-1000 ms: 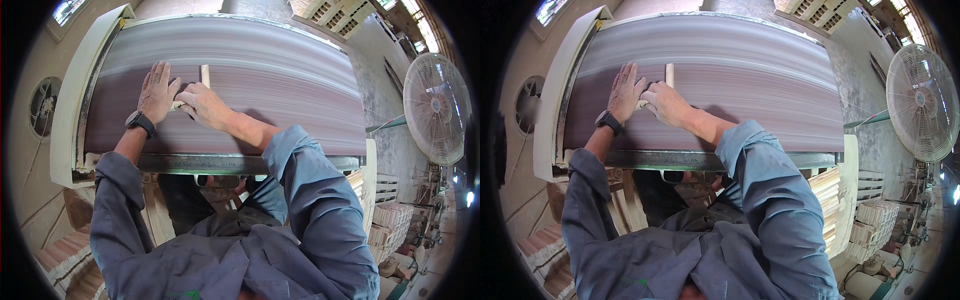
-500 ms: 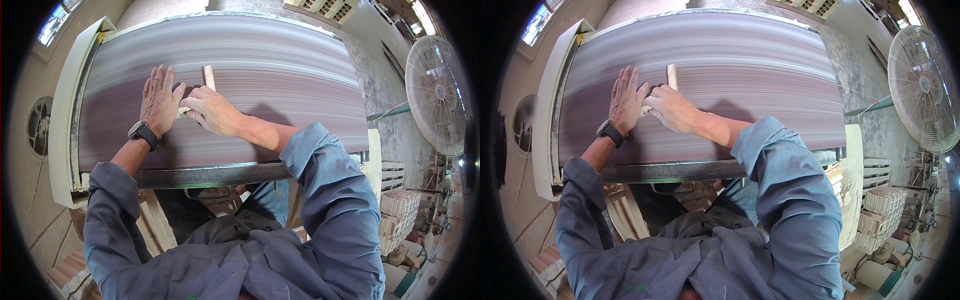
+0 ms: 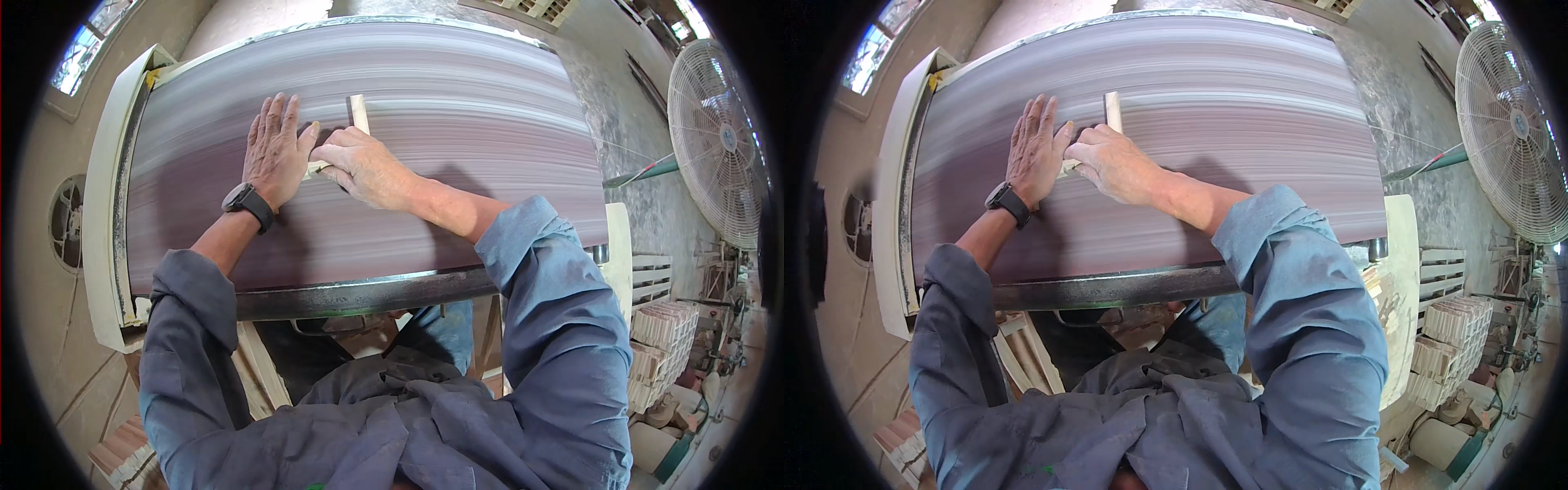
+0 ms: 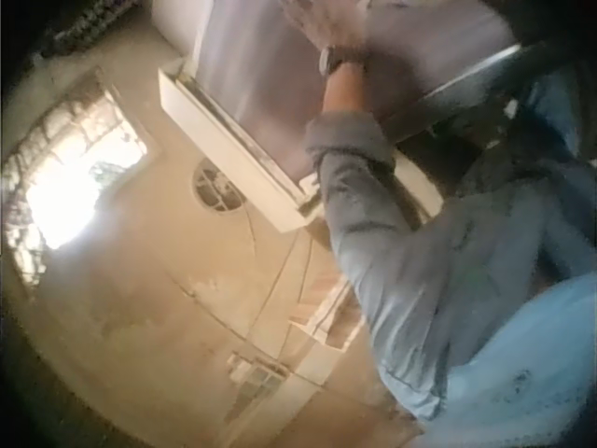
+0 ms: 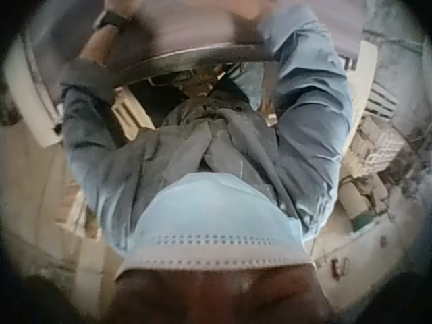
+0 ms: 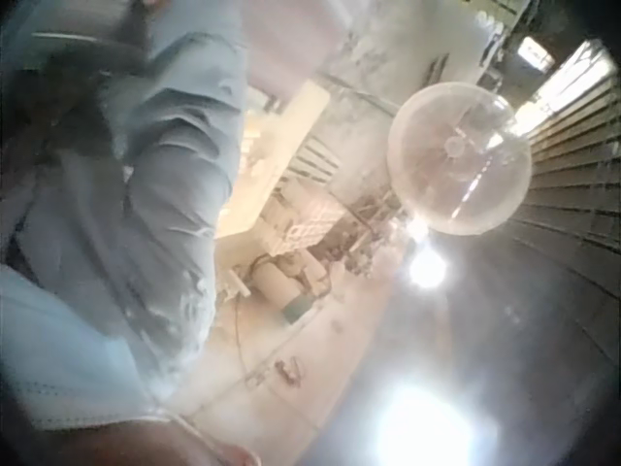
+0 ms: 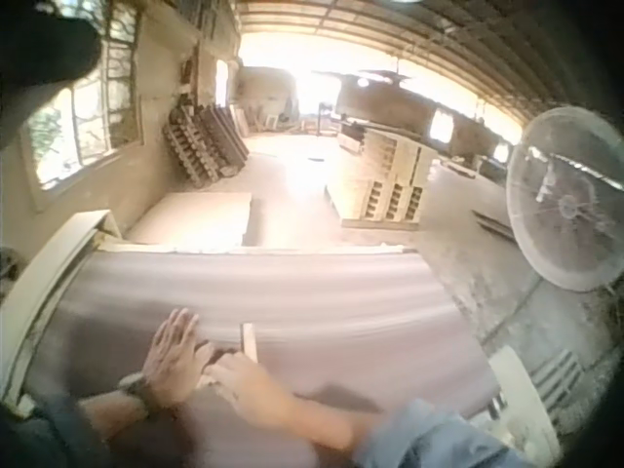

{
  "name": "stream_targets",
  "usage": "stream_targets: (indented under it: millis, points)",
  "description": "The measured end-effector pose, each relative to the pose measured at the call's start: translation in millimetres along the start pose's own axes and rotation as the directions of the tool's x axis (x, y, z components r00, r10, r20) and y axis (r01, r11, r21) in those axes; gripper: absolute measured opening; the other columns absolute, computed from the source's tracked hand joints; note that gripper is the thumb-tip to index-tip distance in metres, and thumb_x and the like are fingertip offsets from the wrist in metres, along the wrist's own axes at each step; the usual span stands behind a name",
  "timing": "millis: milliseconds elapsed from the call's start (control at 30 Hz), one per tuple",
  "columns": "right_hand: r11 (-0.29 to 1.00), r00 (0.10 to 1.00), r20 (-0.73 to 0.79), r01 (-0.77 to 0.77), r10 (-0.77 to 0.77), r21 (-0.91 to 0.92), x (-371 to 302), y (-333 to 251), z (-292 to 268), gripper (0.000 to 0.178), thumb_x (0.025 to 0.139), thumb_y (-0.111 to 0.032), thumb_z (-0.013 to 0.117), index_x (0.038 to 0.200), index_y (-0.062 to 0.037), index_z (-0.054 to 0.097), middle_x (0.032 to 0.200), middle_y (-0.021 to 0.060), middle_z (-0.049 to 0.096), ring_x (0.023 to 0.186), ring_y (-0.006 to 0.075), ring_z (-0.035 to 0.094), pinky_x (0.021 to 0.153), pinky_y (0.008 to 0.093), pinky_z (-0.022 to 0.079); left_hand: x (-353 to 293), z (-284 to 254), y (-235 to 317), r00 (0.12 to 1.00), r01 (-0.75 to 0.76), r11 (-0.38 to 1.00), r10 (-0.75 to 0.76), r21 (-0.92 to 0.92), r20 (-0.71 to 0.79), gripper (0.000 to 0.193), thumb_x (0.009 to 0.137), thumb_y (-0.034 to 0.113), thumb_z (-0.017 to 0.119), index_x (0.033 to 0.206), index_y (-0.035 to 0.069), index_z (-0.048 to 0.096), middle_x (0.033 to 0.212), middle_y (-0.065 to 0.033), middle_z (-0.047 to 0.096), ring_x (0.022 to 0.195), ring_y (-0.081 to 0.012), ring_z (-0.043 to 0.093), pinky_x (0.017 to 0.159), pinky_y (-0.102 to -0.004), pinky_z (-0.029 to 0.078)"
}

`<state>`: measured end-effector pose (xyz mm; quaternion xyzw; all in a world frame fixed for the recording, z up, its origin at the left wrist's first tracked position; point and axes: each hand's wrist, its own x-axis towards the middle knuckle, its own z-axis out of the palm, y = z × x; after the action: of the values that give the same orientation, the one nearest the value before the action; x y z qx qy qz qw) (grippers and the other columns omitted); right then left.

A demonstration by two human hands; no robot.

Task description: The person sands wooden pieces against a belt sander, turning them to sand different sides, and stacks them on a table.

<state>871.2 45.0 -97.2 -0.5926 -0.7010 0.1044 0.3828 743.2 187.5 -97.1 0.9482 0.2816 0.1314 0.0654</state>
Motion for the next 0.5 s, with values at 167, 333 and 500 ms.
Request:
stream_targets:
  millis: [167, 333, 500]
  points:
    - [1.000, 1.000, 0.003, 0.002, -0.002, -0.028, -13.0, 6.8, -14.9, 0.022, 0.087, -0.009, 0.066, 0.108, -0.0047, 0.063, 0.097, 0.0084, 0.059, 0.095, 0.0271, 0.054, 0.089, 0.0398, 0.044, 4.7, 5.1, 20.0, 1.000, -0.016, 1.000, 0.016, 0.005, -0.001, 0.064, 0.100, 0.045, 0.039, 0.149, 0.004, 0.031, 0.155, -0.0203, 0.026, 0.147, -0.0327, 0.018, 0.120, -0.0435, 0.015]
    - [0.999, 0.999, 0.001, -0.032, 0.032, -0.003, -30.8, 5.0, -26.6, 0.023, 0.086, -0.007, 0.066, 0.108, -0.0052, 0.063, 0.098, 0.0085, 0.059, 0.096, 0.0278, 0.053, 0.089, 0.0406, 0.044, 2.8, 7.4, 41.2, 1.000, -0.025, 1.000, 0.025, -0.007, 0.015, 0.062, 0.101, 0.044, 0.040, 0.148, 0.004, 0.032, 0.154, -0.0215, 0.027, 0.147, -0.0337, 0.019, 0.120, -0.0440, 0.015]
    - [0.998, 0.998, 0.016, -0.062, 0.062, 0.010, -40.8, 1.1, -33.5, 0.022, 0.084, -0.006, 0.067, 0.106, -0.0056, 0.064, 0.098, 0.0084, 0.059, 0.097, 0.0286, 0.052, 0.090, 0.0406, 0.044, -4.0, 6.2, 53.7, 0.999, -0.026, 1.000, 0.026, 0.002, 0.027, 0.062, 0.101, 0.044, 0.040, 0.147, 0.003, 0.033, 0.154, -0.0221, 0.027, 0.146, -0.0342, 0.019, 0.119, -0.0449, 0.016]
